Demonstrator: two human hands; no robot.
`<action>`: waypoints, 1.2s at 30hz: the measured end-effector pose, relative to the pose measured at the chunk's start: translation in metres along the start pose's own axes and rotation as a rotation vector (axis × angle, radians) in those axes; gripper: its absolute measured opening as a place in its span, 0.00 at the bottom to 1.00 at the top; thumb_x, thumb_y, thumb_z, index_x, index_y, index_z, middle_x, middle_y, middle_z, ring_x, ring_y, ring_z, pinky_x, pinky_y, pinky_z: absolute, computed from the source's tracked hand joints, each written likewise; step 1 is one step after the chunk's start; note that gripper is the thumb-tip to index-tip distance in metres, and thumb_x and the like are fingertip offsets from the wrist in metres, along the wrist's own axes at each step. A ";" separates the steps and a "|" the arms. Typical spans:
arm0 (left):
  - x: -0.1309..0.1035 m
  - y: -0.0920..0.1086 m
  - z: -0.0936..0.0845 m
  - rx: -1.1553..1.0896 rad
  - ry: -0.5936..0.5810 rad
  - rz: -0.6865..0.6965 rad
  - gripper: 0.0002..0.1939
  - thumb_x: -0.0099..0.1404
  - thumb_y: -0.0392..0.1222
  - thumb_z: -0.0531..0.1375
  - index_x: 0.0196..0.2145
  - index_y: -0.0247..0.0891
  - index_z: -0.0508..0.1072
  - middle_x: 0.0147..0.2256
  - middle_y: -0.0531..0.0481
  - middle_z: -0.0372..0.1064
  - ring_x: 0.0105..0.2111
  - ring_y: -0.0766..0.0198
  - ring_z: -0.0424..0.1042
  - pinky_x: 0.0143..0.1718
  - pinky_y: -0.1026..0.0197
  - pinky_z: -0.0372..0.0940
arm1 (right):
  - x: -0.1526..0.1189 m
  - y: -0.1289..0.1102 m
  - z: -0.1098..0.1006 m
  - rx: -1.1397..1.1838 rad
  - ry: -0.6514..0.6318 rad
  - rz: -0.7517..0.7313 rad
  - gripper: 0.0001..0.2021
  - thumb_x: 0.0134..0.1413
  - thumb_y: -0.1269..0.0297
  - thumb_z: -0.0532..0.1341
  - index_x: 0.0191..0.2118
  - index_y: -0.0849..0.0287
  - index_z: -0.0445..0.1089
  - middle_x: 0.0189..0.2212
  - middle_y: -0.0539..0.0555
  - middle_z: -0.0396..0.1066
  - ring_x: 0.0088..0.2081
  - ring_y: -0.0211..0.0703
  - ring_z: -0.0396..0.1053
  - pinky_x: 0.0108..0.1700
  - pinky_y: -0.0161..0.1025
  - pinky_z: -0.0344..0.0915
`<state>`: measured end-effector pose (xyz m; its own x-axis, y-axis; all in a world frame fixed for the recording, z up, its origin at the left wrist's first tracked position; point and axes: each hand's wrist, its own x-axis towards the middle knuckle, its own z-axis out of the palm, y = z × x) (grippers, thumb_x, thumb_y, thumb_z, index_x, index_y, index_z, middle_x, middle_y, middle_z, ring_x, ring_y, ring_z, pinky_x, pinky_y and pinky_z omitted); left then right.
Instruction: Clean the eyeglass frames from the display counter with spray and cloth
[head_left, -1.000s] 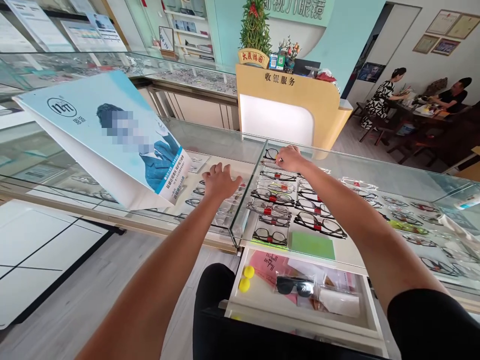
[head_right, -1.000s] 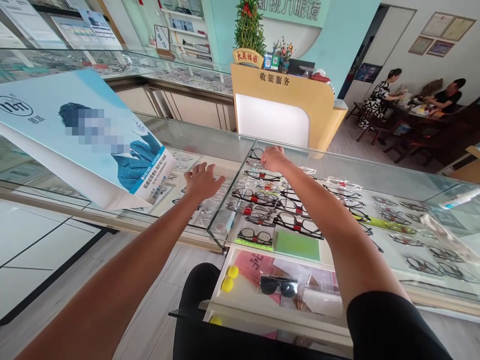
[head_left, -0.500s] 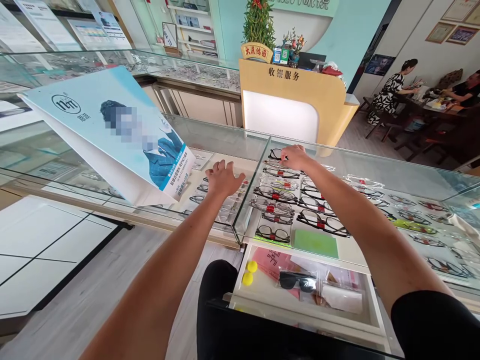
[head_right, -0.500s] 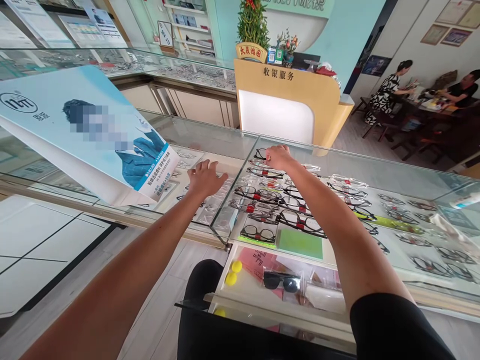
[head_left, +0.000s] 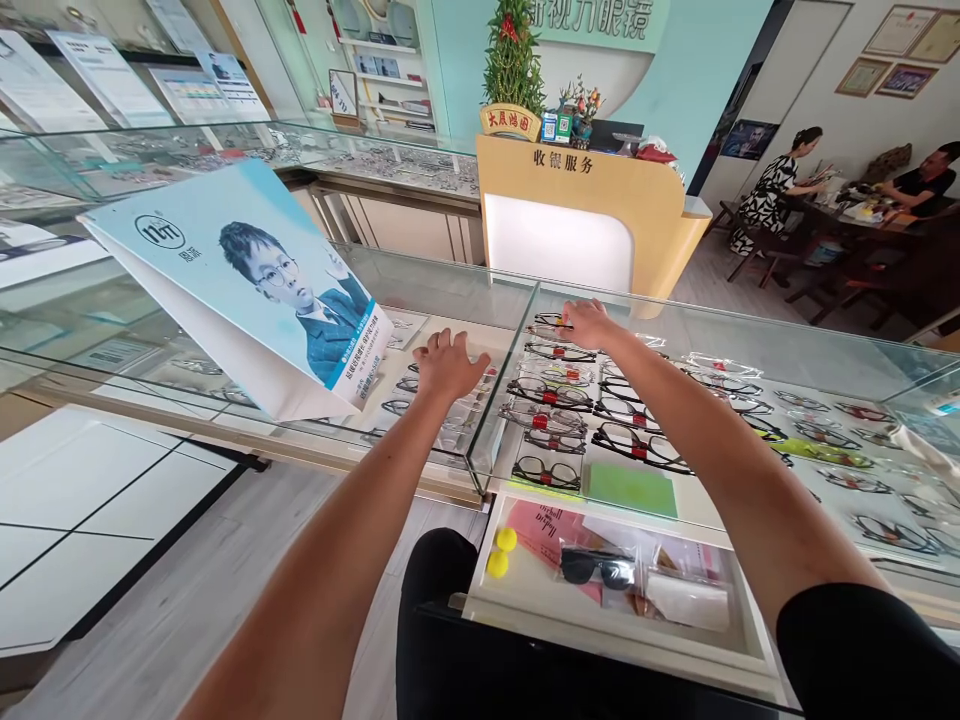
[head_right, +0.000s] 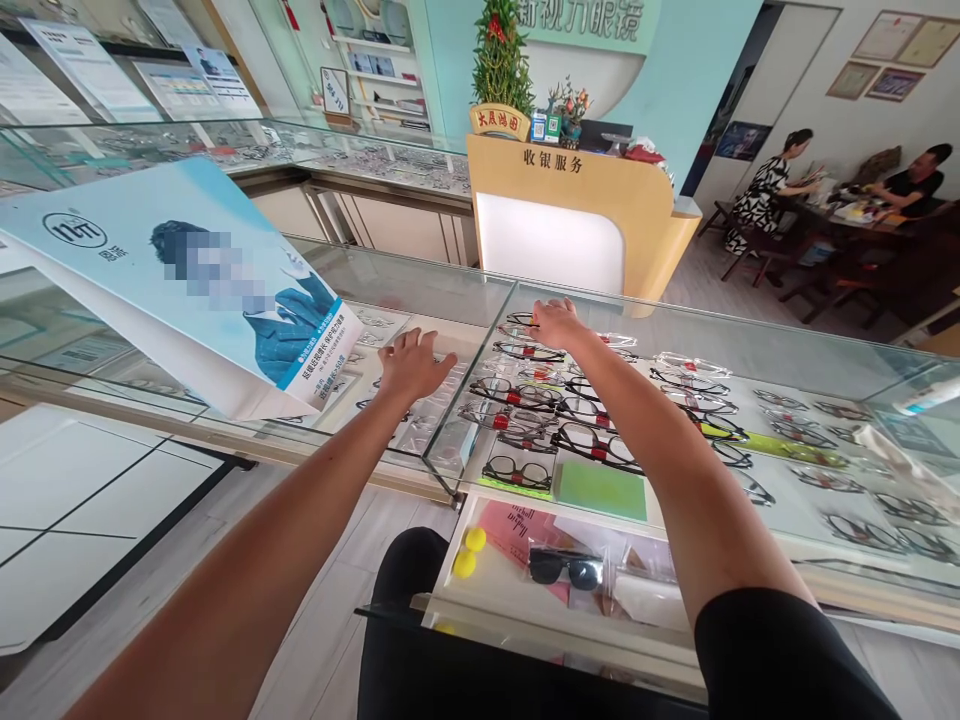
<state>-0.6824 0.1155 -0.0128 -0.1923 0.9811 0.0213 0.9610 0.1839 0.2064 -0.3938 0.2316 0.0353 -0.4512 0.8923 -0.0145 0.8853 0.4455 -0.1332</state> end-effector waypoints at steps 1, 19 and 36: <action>0.000 0.000 0.000 -0.002 -0.005 0.003 0.45 0.80 0.64 0.48 0.84 0.34 0.60 0.86 0.28 0.46 0.86 0.33 0.45 0.81 0.32 0.49 | -0.004 -0.002 -0.003 0.005 0.017 -0.003 0.16 0.77 0.53 0.60 0.59 0.59 0.71 0.63 0.70 0.77 0.74 0.66 0.64 0.83 0.64 0.47; 0.004 0.004 0.002 -0.019 0.083 0.017 0.42 0.77 0.63 0.51 0.78 0.36 0.70 0.81 0.27 0.60 0.81 0.31 0.56 0.79 0.29 0.54 | -0.329 -0.103 -0.008 0.106 0.080 -0.699 0.14 0.77 0.76 0.56 0.48 0.52 0.77 0.38 0.56 0.80 0.37 0.51 0.72 0.44 0.48 0.65; -0.198 0.056 -0.051 -0.159 -0.378 0.948 0.24 0.84 0.49 0.53 0.28 0.43 0.67 0.27 0.50 0.71 0.29 0.58 0.71 0.37 0.55 0.62 | -0.464 0.196 0.026 -0.097 0.603 0.551 0.13 0.74 0.56 0.59 0.49 0.56 0.78 0.54 0.71 0.80 0.62 0.72 0.73 0.70 0.66 0.67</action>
<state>-0.6009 -0.0718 0.0447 0.7320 0.6786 -0.0599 0.6423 -0.6582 0.3926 -0.0141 -0.0973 -0.0100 0.1647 0.8583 0.4859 0.9804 -0.0884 -0.1762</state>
